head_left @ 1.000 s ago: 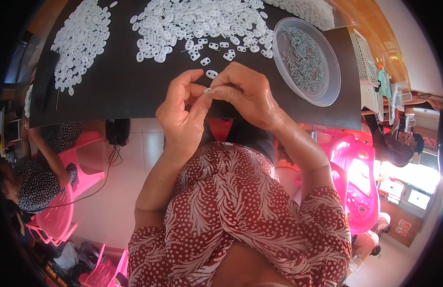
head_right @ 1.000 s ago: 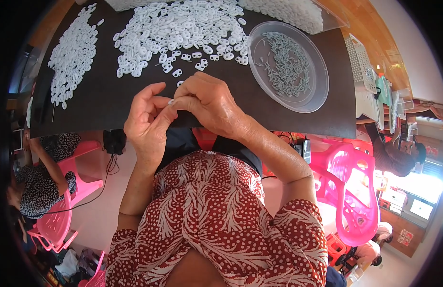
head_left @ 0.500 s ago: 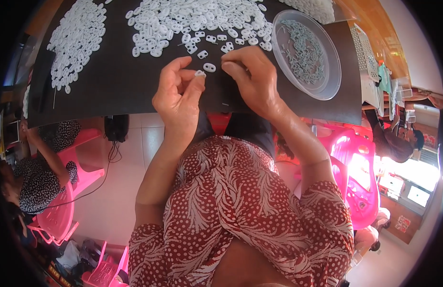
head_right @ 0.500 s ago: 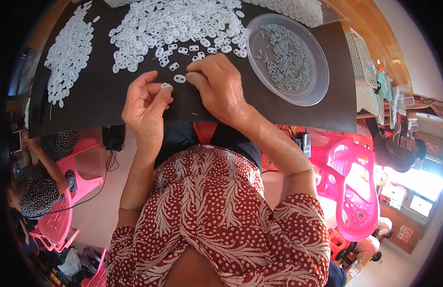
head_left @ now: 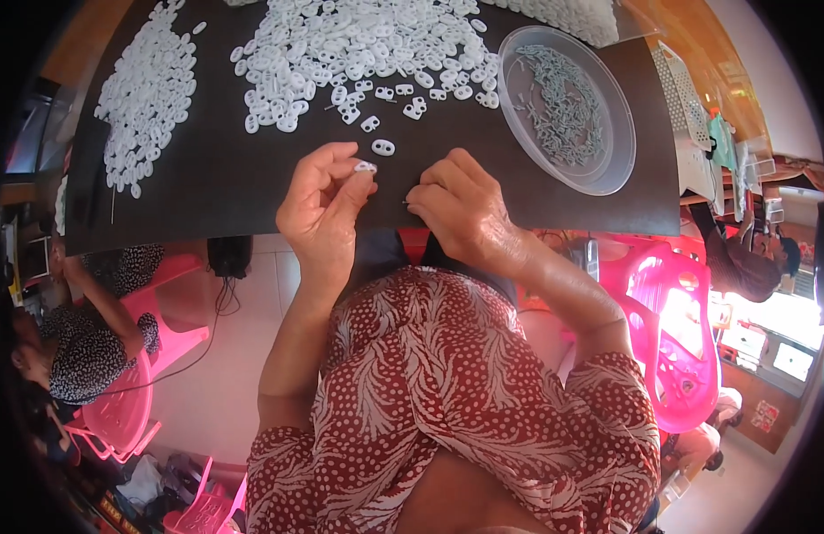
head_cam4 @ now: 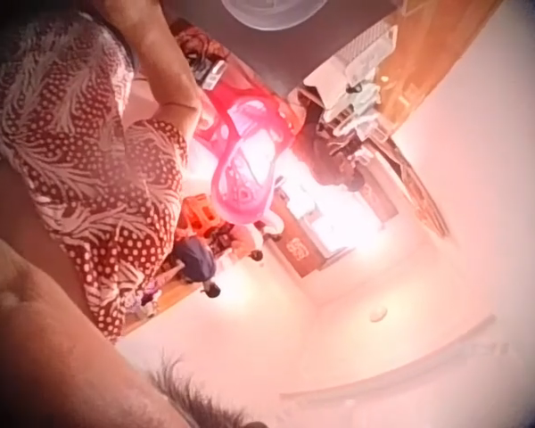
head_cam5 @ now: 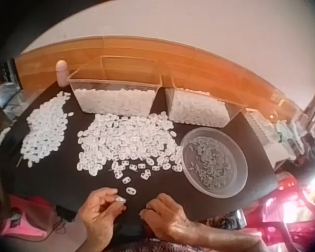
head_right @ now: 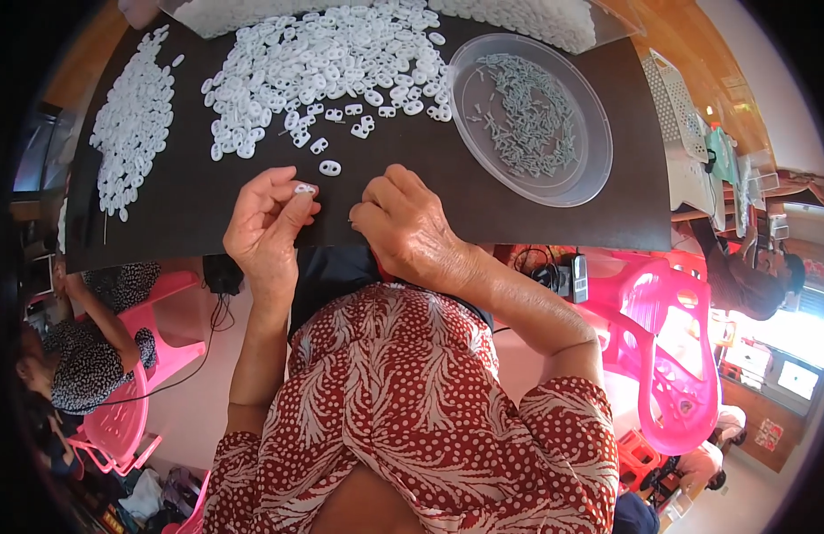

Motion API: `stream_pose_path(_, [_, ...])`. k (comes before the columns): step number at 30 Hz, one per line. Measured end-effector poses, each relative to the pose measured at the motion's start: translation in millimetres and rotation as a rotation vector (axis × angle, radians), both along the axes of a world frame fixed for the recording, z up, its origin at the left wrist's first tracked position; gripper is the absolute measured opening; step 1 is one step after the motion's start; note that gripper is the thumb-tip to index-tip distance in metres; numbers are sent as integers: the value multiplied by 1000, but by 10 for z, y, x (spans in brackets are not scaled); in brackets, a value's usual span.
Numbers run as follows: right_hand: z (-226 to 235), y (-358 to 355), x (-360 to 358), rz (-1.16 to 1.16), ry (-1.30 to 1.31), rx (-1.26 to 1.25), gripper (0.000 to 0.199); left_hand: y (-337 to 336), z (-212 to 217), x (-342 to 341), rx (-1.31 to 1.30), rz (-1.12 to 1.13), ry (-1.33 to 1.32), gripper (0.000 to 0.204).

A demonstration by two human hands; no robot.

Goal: The person is manually assembling small white plastic components by fitting tiny metal parts into them.

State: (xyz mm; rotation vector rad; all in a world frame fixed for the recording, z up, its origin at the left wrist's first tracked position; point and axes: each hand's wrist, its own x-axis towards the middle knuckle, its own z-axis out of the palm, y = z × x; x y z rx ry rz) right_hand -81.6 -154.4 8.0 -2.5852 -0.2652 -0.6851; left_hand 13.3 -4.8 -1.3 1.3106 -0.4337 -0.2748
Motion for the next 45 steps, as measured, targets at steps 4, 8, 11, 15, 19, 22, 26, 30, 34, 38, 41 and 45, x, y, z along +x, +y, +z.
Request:
stream_pose_path(4, [45,45,12,0,-15,-50,17,26,22,-4,-42,-9,65,18])
stream_pose_path(8, [3,61,55,-29,-70,3,18,9,76,13,-96,-67,123,13])
stream_pose_path(11, [-51,65,77,-76,-103,63,20,-23,103,19,-165,-126,222,14])
stream_pose_path(15, [-64,76,88,-129,-130,136,19,-55,156,8,-237,-217,302,15])
stream_pose_path(19, [-71,74,82,-145,-109,207,18,-74,231,-22,-307,-298,424,16])
stream_pose_path(22, [-89,62,89,-158,-104,225,18,-90,215,-11,-365,-376,503,16])
stream_pose_path(26, [-93,62,84,-169,-94,262,18,-139,159,-2,-544,-563,607,17])
stream_pose_path(30, [-109,64,87,-195,-83,276,20,-213,139,9,-654,-717,685,19])
stream_pose_path(34, [-143,57,85,-199,-89,253,23,-284,214,-23,-710,-826,783,21])
stream_pose_path(38, [-182,52,80,-218,-73,235,24,-373,261,-67,-736,-911,815,23])
stream_pose_path(41, [-206,46,74,-193,-97,239,24,-421,297,-115,-754,-962,841,25])
stream_pose_path(45, [-268,50,99,-187,-117,220,22,-466,354,-181,-752,-985,872,26])
